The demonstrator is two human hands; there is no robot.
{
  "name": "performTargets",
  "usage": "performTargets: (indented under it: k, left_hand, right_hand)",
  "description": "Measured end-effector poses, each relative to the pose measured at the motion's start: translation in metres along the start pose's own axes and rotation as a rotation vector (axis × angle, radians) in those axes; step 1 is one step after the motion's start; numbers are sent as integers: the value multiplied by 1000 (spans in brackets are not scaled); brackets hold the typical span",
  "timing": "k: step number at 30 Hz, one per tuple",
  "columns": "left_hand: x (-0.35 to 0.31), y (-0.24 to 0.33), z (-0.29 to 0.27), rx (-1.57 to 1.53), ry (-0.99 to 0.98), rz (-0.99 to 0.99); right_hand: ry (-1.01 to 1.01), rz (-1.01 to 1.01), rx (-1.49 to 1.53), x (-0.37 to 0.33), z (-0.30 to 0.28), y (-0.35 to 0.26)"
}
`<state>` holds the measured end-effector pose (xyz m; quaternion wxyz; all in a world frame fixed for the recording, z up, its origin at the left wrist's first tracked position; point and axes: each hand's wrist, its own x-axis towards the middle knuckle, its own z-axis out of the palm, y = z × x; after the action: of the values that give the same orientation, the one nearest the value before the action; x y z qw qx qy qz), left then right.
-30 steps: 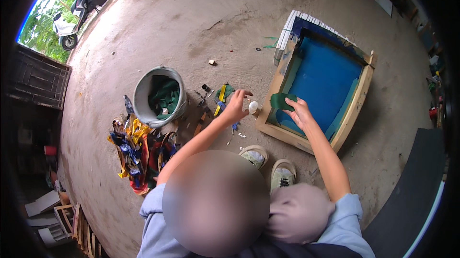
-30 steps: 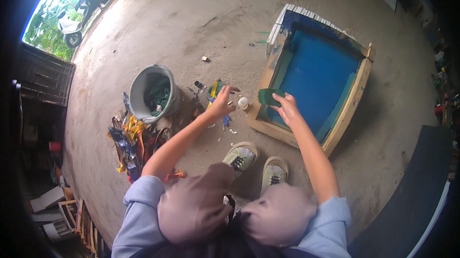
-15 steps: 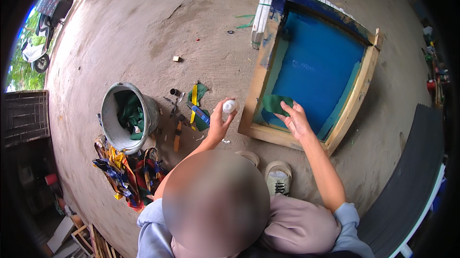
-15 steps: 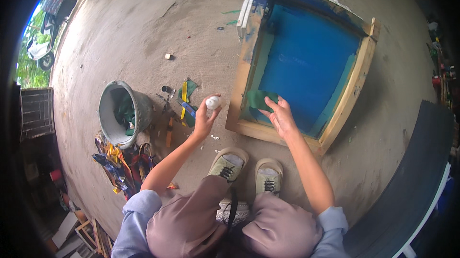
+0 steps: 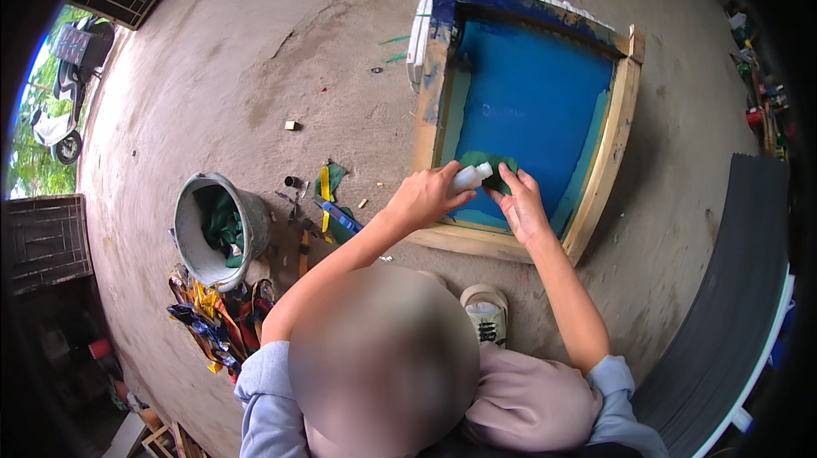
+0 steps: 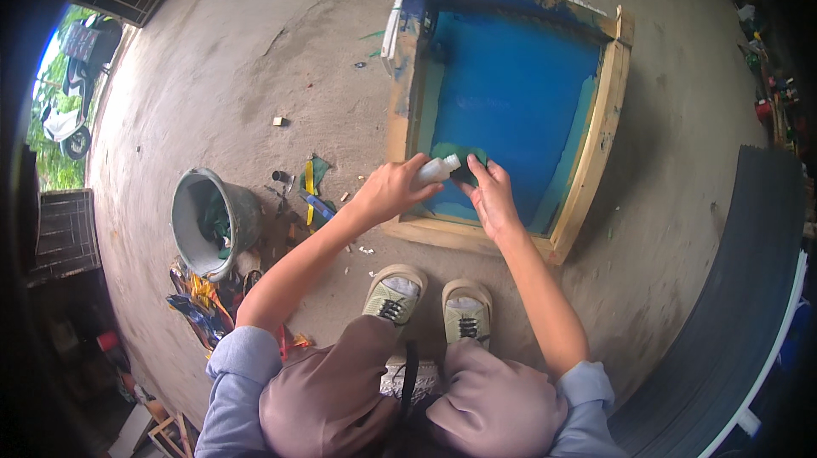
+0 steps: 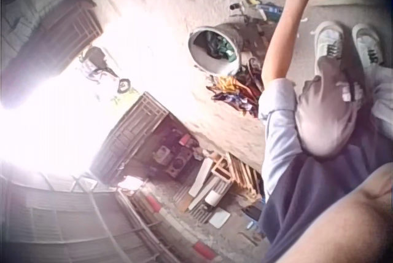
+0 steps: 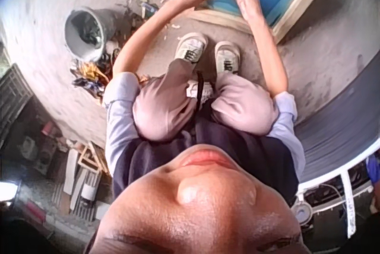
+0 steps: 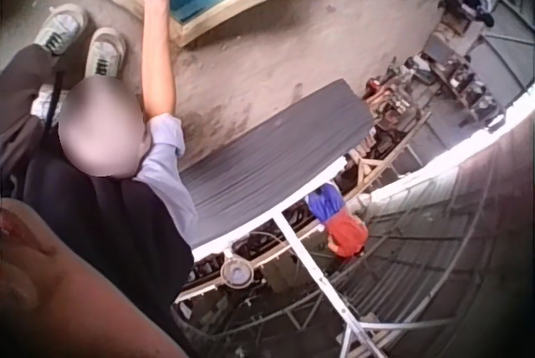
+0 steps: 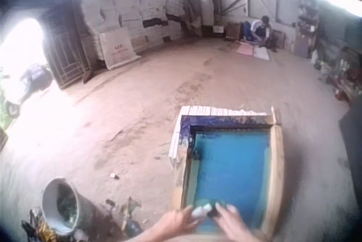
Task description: The person applies glue to the edges of a wooden frame using a brush, then smooths a blue sheet into the frame with a cloth. The person also cuts a piece of cloth with a utility knife and places it into a bucket.
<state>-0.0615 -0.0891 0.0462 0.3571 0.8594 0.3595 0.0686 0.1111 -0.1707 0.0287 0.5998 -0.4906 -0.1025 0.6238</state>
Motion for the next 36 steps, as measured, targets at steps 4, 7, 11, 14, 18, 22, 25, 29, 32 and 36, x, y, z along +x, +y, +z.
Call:
performTargets:
  k: [4,7,11,14,18,22,25,29,32,36]
  left_hand:
    - [12,9,7,125,12,3]
    - [14,5,15,171,55,72]
    - [16,4,15,228,32,110]
    - [17,3,16,244,49,143]
    - [17,-2,16,263,77,183]
    - [17,-1,14,207,33,146]
    - [11,-17,16,-28,363,161]
    - [-6,-77,19,-288,715,-108]
    - [-9,-94,24,-598,800,-244]
    - [-23,-128,32,-337,749,-312]
  right_hand:
    - [16,15,47,4,-16,2]
    - [28,37,56,6,-21,4]
    - [27,43,65,7,-24,5]
    - [20,42,70,9,-27,5]
    - [7,63,76,9,-26,3]
    - [53,74,98,11,-28,3]
    - [6,74,106,28,-37,-14]
    - [69,-296,-189,69,-31,-92]
    - [223,-909,-1151,106,-34,-126]
    - [135,-1188,-1943,111,-42,-48]
